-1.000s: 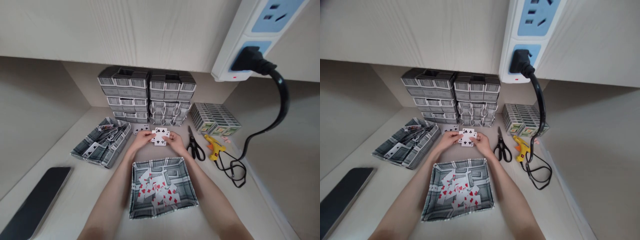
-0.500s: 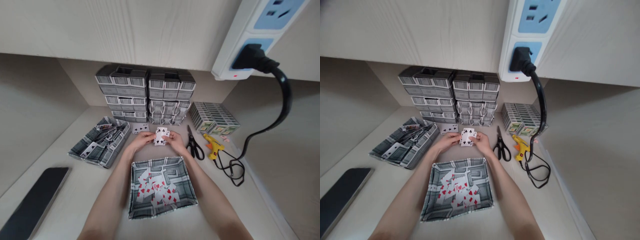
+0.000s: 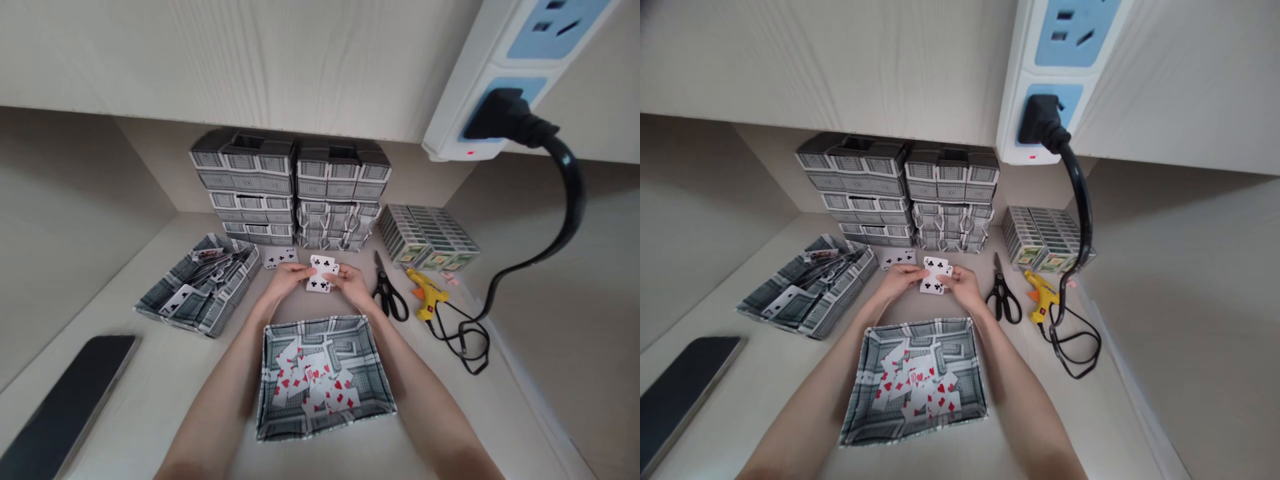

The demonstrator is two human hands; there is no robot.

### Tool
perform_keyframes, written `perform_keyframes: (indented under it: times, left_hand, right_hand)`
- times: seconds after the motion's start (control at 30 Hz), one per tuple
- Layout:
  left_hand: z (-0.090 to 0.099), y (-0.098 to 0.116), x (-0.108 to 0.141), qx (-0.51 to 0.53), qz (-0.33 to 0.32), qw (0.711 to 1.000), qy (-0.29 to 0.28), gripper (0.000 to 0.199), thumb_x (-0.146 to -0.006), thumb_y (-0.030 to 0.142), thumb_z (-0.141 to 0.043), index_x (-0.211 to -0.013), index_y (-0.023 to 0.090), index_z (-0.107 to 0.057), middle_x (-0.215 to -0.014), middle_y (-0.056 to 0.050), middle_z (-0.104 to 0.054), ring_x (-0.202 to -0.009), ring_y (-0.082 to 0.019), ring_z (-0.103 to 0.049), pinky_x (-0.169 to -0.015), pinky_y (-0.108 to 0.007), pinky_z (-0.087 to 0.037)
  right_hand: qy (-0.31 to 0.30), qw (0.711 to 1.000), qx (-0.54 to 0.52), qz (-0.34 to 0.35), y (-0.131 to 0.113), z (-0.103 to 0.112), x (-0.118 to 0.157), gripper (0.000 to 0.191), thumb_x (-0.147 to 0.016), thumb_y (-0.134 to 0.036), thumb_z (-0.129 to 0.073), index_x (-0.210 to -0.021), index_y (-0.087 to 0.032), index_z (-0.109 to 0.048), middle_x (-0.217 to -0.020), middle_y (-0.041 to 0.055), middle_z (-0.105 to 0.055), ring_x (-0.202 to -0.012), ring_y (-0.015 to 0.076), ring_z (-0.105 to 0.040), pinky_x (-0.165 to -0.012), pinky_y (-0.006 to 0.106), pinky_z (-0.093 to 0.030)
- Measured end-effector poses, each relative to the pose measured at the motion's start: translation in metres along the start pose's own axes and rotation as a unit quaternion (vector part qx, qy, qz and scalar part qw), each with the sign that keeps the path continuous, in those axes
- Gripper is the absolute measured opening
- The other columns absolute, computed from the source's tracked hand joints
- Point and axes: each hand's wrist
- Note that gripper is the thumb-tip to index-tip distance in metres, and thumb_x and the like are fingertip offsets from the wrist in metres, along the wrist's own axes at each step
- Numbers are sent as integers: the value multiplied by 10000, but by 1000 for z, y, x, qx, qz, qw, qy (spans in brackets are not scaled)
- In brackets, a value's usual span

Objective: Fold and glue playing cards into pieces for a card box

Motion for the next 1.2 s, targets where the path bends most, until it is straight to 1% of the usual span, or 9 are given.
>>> perform_keyframes:
  times: [0.2,0.4,0.53,0.63,0.73,0.9,1.0,1.1,1.2]
  left_hand:
    - [-2,-2,0,19,4,1000,9,302,-497,391,-730,-567,119,-620,-438,45,-456,-448,-67,-351,-457,-219,-237]
    - [-12,-16,-5,-42,-133,989,44,377,-663,437,-589,-504,156,-393,-466,58,-357,-469,-63,-309,-457,-195,-244]
    - [-18,-19,-5,-148,-180,970,66,363,-788,449,-417,-569,160,-414,-527,38,-414,-515,-82,-369,-482,-196,-289]
    - [-19,-20,-4,-228,-190,951,85,410,-819,458,-346,-562,153,-442,-531,17,-460,-530,-94,-405,-485,-206,-288]
    - [-18,-20,-4,-258,-187,943,99,451,-822,471,-330,-522,152,-436,-498,12,-451,-505,-94,-402,-466,-211,-270]
    - [-15,-22,-4,-238,-185,949,93,462,-813,482,-352,-494,154,-414,-475,20,-413,-484,-88,-379,-458,-212,-260]
    - [-14,-21,-3,-205,-203,953,90,431,-804,471,-384,-506,158,-393,-491,29,-392,-499,-84,-368,-474,-207,-279]
    - [-14,-19,-2,-196,-215,951,106,408,-803,461,-390,-525,163,-386,-505,32,-402,-509,-85,-369,-489,-204,-294]
    - [-16,-19,0,-245,-209,937,137,419,-830,451,-345,-535,163,-420,-500,21,-442,-500,-93,-389,-490,-214,-282]
  right_hand:
    - [9,1000,-19,-17,0,-3,0,351,-451,-344,-780,-698,-158,-614,-650,13,-685,-553,167,-623,-561,311,-516]
    - [16,999,-19,-23,0,-6,-1,381,-464,-351,-778,-760,-157,-637,-673,20,-692,-558,159,-615,-546,288,-507]
    - [1,999,-22,-25,-4,-7,0,361,-482,-337,-775,-756,-145,-641,-658,16,-685,-539,135,-594,-530,261,-489]
    - [-12,999,-28,-20,-6,-8,1,328,-501,-321,-769,-746,-152,-631,-653,2,-676,-541,128,-585,-529,256,-485]
    - [-21,999,-36,-11,-6,-9,1,304,-508,-305,-766,-731,-163,-616,-646,-13,-667,-539,122,-577,-529,253,-482]
    - [-26,999,-28,-8,-3,-7,0,301,-520,-304,-761,-734,-166,-601,-667,-12,-665,-547,121,-576,-539,254,-481]
    - [-28,999,-21,-4,-1,-5,-1,297,-525,-303,-761,-726,-170,-588,-644,-21,-656,-531,112,-568,-536,246,-478]
    - [-32,999,-7,-2,0,-5,-1,287,-528,-301,-761,-704,-173,-575,-593,-34,-632,-511,108,-557,-523,238,-469]
    - [-44,999,6,-5,-3,-5,0,288,-528,-305,-761,-697,-172,-568,-570,-40,-615,-501,105,-547,-507,231,-457]
Point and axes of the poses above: each hand's wrist, its own x-axis away from the middle knuckle, its own z-axis out of the back of the hand, y = z × x
